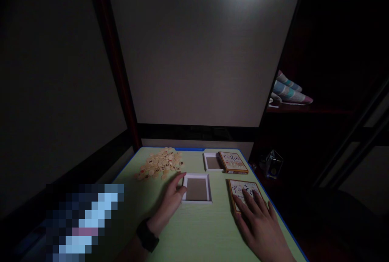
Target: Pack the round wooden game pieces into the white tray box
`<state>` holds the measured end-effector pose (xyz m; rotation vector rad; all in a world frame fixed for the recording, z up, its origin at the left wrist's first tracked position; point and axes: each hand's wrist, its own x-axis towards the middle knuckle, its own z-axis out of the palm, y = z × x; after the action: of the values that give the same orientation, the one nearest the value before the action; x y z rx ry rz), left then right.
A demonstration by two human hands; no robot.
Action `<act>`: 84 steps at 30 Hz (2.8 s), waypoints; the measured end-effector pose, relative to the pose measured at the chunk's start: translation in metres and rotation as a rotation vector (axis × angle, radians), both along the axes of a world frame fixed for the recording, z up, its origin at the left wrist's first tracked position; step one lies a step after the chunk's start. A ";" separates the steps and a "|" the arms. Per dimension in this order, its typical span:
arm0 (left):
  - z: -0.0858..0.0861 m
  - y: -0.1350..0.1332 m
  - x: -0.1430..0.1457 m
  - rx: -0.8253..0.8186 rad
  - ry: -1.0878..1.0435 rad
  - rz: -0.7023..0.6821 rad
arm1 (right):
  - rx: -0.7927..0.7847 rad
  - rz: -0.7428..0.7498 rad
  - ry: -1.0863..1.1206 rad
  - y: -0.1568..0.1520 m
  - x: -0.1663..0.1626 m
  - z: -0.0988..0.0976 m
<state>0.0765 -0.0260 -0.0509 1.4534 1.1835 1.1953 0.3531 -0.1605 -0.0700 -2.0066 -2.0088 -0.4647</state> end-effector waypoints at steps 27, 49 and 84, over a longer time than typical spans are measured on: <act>0.025 -0.004 -0.006 0.511 0.812 -0.374 | 0.144 0.113 0.025 0.095 -0.001 0.014; 0.038 0.060 -0.080 0.219 1.104 0.095 | 0.147 0.749 0.268 0.090 -0.083 0.022; 0.041 0.064 -0.081 0.229 0.956 0.006 | -0.317 0.600 0.231 0.214 -0.192 0.071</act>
<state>-0.0048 0.0379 -0.0096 2.3129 1.6877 0.6178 0.1612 0.0537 0.0010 -1.3938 -2.4858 0.2150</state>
